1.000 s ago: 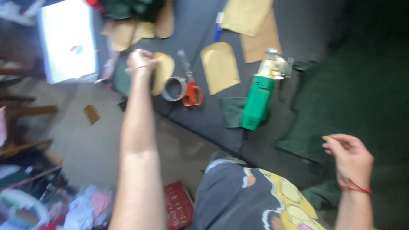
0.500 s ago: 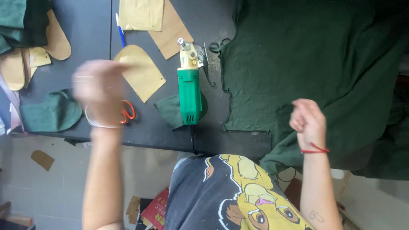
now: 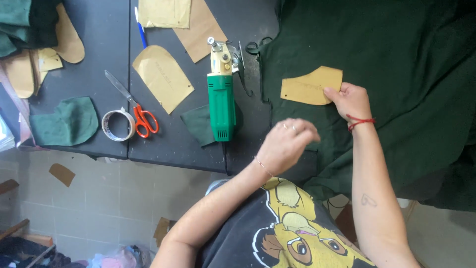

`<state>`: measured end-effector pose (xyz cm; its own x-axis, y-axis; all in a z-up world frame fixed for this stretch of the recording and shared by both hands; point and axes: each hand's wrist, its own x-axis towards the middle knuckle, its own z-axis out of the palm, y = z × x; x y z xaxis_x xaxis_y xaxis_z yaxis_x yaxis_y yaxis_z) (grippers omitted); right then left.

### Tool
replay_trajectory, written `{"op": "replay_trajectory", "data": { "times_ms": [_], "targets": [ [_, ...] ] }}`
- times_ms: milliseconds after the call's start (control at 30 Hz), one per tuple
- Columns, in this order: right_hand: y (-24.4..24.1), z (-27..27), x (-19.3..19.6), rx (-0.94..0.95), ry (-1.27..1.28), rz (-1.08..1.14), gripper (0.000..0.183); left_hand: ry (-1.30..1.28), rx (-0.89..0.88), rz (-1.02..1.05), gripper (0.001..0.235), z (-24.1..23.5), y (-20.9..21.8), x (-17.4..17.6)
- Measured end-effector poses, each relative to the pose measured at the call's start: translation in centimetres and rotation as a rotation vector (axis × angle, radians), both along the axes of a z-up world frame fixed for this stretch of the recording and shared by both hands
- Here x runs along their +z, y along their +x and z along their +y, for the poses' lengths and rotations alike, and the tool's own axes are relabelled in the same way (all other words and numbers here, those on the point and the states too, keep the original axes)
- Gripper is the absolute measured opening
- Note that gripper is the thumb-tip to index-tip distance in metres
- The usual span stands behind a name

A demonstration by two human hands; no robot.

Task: The person is cutting out specific shapes from green fabric using paper patterns as guides, employing both a rotary cutter and scissors.

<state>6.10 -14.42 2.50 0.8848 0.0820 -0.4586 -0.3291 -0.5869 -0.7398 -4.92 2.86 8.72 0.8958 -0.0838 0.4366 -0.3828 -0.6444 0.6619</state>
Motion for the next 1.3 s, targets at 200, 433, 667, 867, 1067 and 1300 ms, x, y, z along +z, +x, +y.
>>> {"op": "replay_trajectory", "data": {
  "times_ms": [200,433,667,867,1067,1300],
  "targets": [
    [0.5,1.8,1.7,0.049,-0.054,0.082,0.022,0.085,-0.193,0.324,0.062,-1.6,-1.6,-1.4],
    [0.6,2.7,2.4,0.074,-0.077,0.066,0.023,0.325,0.015,0.39,0.072,-3.1,0.8,-3.9],
    [1.3,-0.3,-0.6,0.15,-0.392,-0.071,0.022,0.511,0.071,0.453,0.096,-3.8,1.3,-4.3],
    [2.1,0.0,-1.5,0.126,-0.223,-0.056,0.02,0.533,0.037,0.454,0.097,-4.1,1.4,-3.9],
    [2.4,0.4,-0.1,0.177,-0.229,-0.022,0.016,0.586,-0.094,0.482,0.096,-4.8,0.3,-3.7],
    [2.0,1.1,1.1,0.108,-0.159,0.006,0.015,0.616,-0.125,0.52,0.095,-4.4,0.9,-3.5]
  ]
}}
